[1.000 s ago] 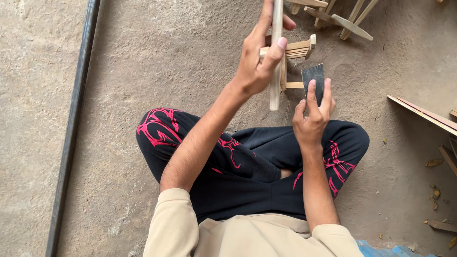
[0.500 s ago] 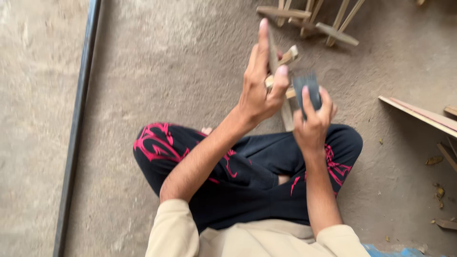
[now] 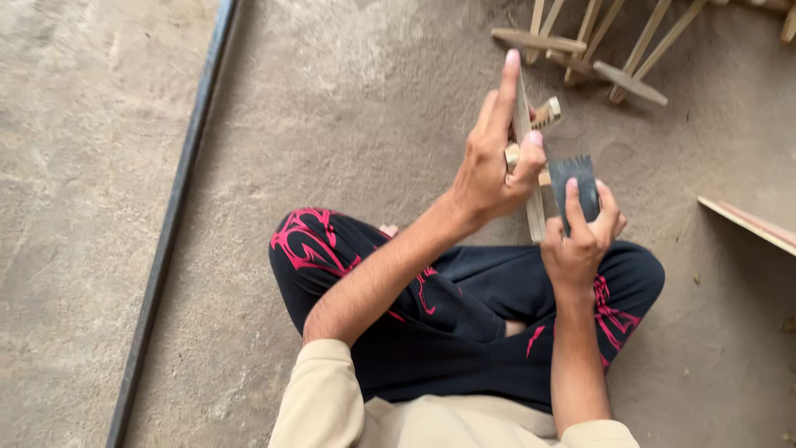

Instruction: The person sits cross-legged on the floor and sands a small wooden chair with a sanding block. They hold the chair in one hand and rub the sanding block over the legs, seat, and backrest repeatedly.

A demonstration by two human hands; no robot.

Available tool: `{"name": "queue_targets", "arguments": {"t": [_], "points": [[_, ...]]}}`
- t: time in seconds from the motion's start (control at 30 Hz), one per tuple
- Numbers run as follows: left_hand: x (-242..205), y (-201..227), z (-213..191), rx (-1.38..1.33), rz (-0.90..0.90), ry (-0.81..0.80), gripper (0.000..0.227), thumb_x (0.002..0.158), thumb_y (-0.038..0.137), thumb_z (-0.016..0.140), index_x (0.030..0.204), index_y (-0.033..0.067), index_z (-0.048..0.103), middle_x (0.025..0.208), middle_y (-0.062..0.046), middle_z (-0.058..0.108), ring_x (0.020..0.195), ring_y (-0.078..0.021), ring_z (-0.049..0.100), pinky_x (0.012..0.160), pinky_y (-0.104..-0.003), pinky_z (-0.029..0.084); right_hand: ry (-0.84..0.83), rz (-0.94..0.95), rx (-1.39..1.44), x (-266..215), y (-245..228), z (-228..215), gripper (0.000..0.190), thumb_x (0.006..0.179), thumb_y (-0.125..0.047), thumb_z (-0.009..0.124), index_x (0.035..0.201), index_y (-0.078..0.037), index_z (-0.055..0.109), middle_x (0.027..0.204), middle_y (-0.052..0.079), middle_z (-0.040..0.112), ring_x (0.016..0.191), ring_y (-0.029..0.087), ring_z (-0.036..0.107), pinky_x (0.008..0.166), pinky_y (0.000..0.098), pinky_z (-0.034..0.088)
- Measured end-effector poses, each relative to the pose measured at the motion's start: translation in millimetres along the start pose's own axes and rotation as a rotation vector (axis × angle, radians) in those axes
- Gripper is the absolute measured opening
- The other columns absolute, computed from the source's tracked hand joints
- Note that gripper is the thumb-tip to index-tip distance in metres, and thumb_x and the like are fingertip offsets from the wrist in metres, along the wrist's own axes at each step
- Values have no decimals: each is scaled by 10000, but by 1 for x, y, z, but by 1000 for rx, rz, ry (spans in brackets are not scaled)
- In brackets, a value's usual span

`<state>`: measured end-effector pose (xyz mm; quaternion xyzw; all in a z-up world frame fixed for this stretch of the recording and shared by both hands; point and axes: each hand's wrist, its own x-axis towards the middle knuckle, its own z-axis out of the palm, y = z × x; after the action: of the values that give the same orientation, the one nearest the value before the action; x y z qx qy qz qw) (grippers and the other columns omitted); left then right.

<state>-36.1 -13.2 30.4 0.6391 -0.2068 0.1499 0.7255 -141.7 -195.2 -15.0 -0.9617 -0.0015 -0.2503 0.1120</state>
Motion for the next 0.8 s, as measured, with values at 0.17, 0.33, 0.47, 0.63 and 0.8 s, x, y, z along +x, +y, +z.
{"name": "queue_targets", "arguments": {"t": [0.17, 0.33, 0.47, 0.63, 0.8], "points": [[0, -4, 2, 36, -24, -18, 826, 977, 154, 545, 1682, 51, 129, 1089, -151, 557, 864, -215, 603, 827, -330, 556, -11, 5, 7, -4, 10, 12, 561, 848, -29, 675, 1408, -50, 708, 1440, 299, 536, 1303, 449, 506, 1121, 543, 395], [7, -1, 2, 92, 90, 15, 821, 958, 139, 522, 1658, 57, 101, 1099, -138, 549, 926, -216, 594, 874, -349, 553, 28, 14, -29, -20, 20, 9, 557, 840, -10, 674, 1395, -62, 691, 1441, 271, 516, 1300, 447, 528, 1154, 530, 383], [0, -4, 4, 87, 11, -5, 826, 959, 134, 516, 1669, 7, 114, 1062, -129, 561, 899, -188, 606, 829, -322, 559, 95, 261, 214, -70, 14, -4, 544, 896, -8, 636, 1437, -60, 654, 1472, 263, 501, 1316, 420, 554, 1161, 465, 431], [2, -4, 6, 55, 30, -1, 799, 951, 108, 517, 1631, -2, 112, 1062, -123, 552, 909, -183, 587, 870, -312, 557, 112, 170, 167, -37, 10, 6, 513, 922, -4, 655, 1434, -37, 643, 1477, 260, 480, 1344, 417, 516, 1187, 486, 407], [1, -5, 3, 26, 45, -7, 778, 941, 92, 504, 1617, -5, 131, 1196, -171, 557, 951, -198, 610, 896, -309, 563, -12, 18, -39, 9, 8, 21, 553, 867, 7, 659, 1419, -32, 682, 1475, 284, 489, 1327, 424, 492, 1153, 528, 376]]}}
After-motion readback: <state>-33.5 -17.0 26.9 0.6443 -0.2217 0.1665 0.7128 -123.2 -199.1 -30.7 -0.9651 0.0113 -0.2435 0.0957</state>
